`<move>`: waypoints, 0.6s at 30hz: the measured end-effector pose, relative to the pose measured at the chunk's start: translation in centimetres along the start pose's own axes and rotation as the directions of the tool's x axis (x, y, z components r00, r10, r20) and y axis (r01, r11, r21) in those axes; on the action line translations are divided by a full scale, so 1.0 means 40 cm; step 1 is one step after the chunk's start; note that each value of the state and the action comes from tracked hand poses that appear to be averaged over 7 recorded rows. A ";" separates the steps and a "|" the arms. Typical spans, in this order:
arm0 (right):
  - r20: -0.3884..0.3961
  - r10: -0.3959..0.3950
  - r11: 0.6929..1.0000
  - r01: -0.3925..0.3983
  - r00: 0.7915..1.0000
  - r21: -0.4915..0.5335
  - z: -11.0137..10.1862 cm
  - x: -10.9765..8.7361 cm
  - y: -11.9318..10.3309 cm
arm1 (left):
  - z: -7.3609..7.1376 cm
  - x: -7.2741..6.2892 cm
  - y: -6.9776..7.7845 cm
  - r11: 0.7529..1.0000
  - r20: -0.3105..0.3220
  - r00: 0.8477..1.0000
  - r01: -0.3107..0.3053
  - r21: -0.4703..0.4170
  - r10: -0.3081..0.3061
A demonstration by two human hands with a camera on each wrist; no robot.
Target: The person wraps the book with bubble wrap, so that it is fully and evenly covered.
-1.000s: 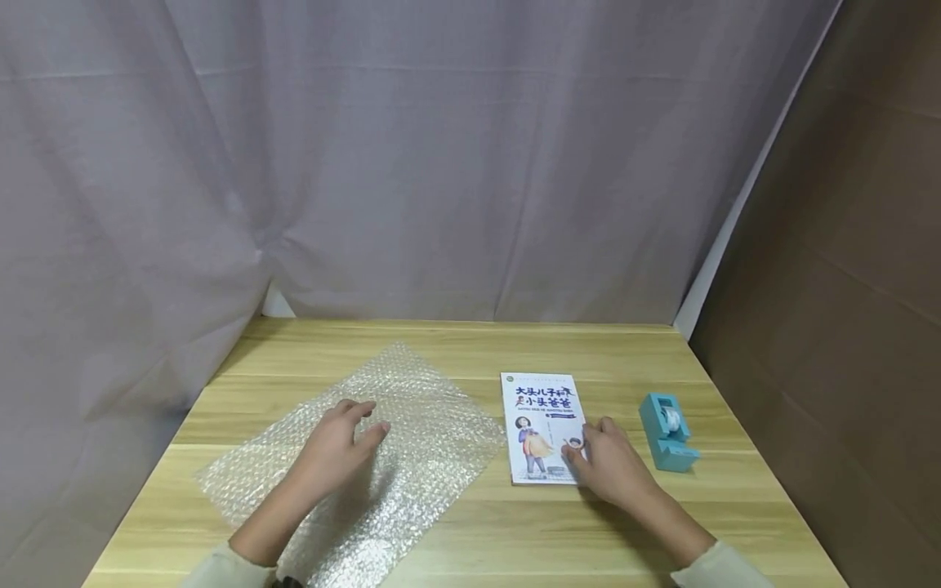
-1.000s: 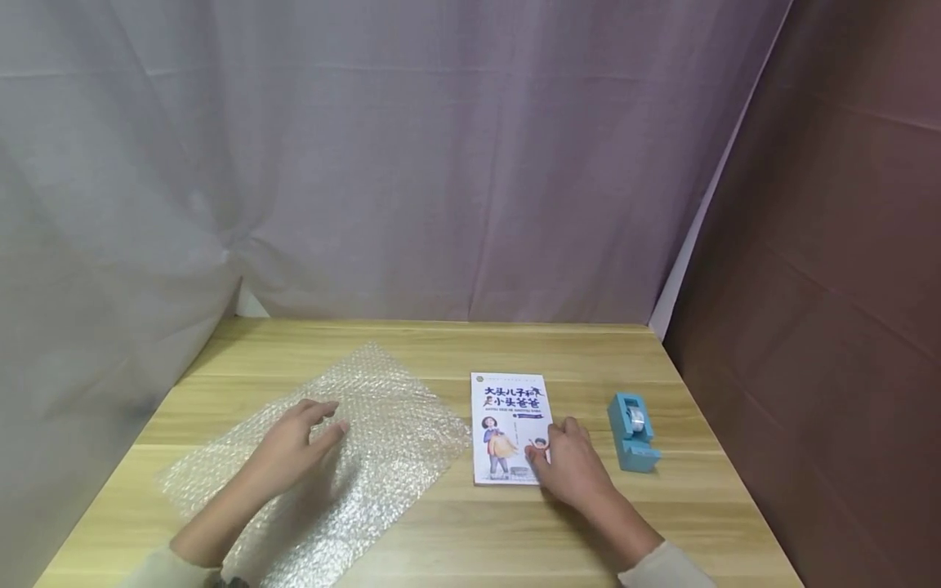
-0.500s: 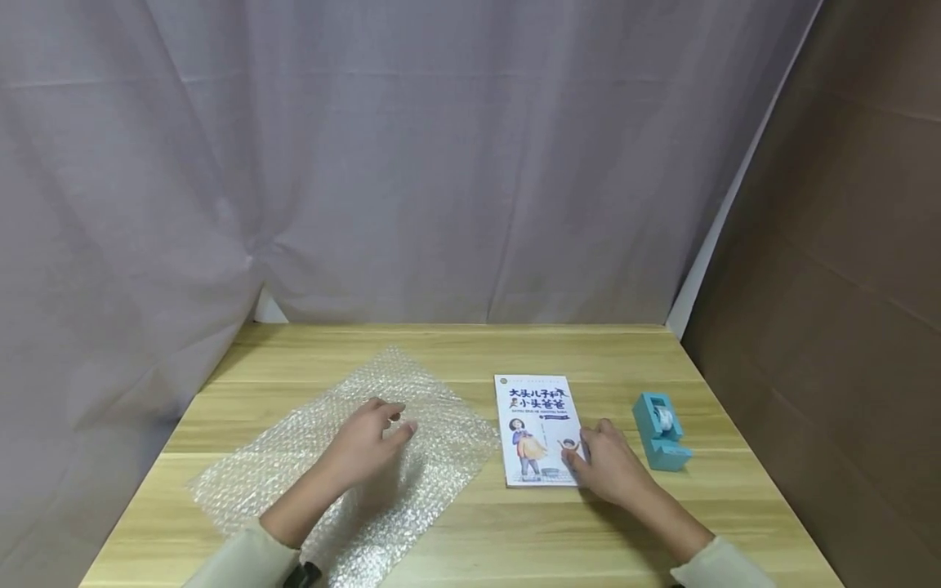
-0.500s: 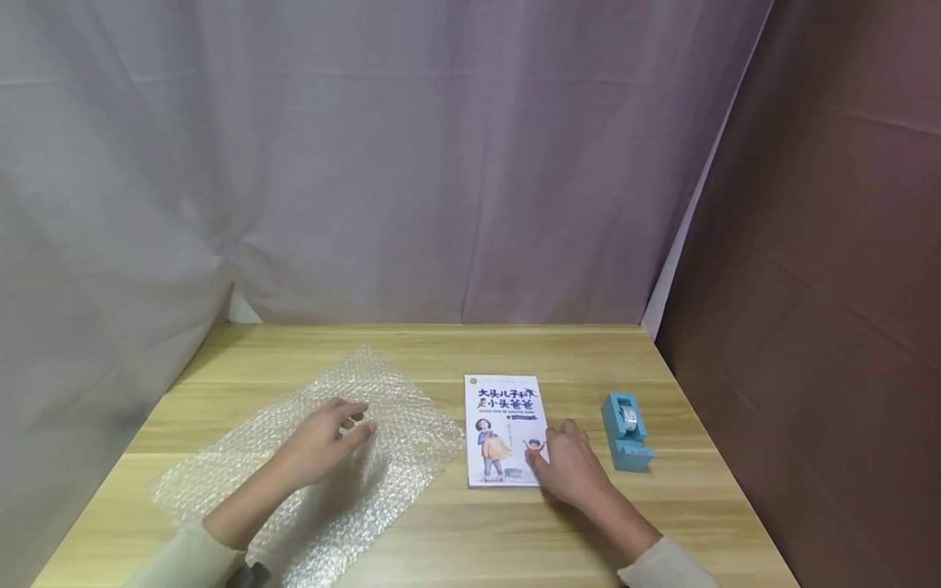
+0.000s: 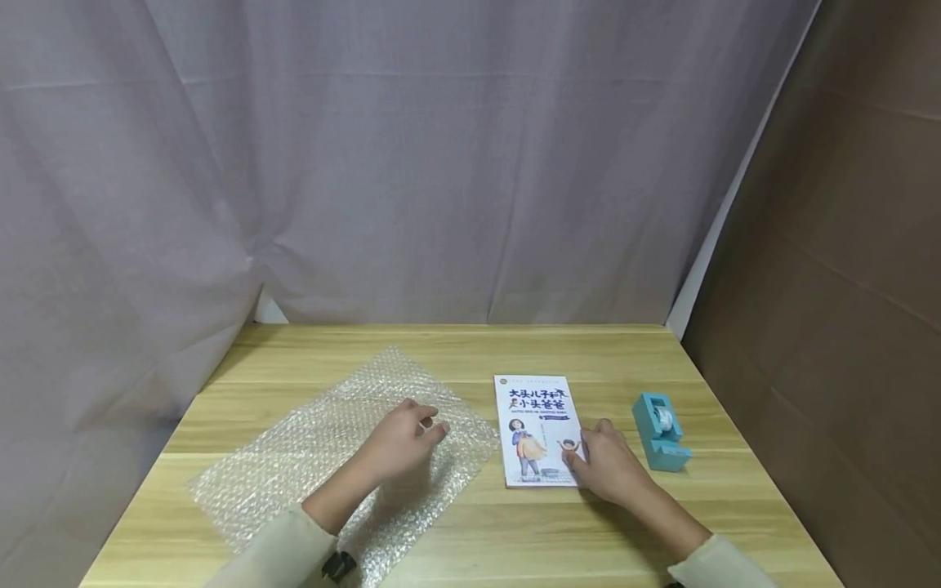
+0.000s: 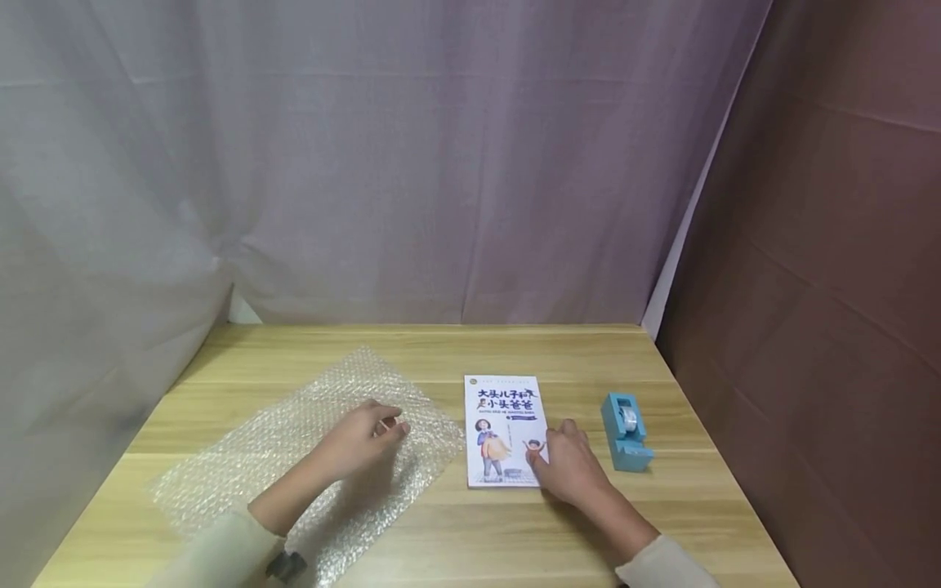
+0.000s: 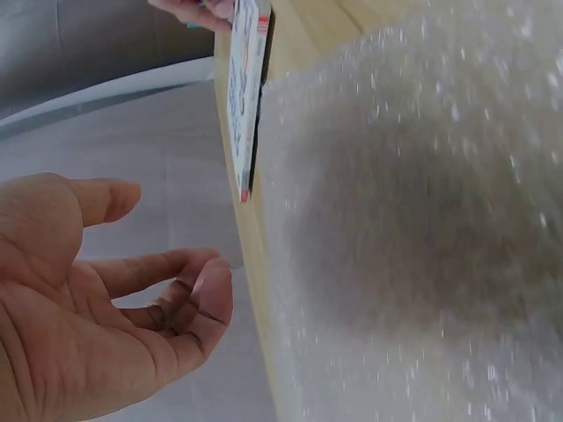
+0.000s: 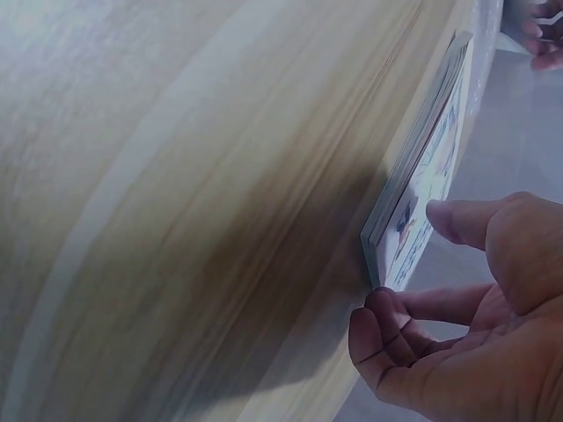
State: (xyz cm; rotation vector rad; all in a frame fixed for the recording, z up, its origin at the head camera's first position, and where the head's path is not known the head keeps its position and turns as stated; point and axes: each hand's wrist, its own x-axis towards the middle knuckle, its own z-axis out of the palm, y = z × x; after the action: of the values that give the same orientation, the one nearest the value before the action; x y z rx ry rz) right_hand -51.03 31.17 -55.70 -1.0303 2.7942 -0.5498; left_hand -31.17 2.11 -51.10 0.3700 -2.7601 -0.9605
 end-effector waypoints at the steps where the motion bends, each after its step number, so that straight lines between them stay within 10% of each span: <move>1: 0.001 0.003 1.000 -0.003 1.000 -0.001 0.000 0.000 0.002 | 0.007 0.003 0.004 1.000 0.011 1.000 -0.004 0.000 0.004; 18: 0.032 0.005 1.000 -0.005 0.999 -0.008 0.000 0.002 0.011 | 0.091 0.035 0.046 0.999 0.109 0.994 -0.026 0.038 0.022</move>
State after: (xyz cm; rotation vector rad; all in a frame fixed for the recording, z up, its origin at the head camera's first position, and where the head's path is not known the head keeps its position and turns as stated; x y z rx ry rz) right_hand -51.35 31.45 -55.85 -1.0236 2.7725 -0.5173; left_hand -33.76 5.22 -52.61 0.2981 -2.8773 -0.9485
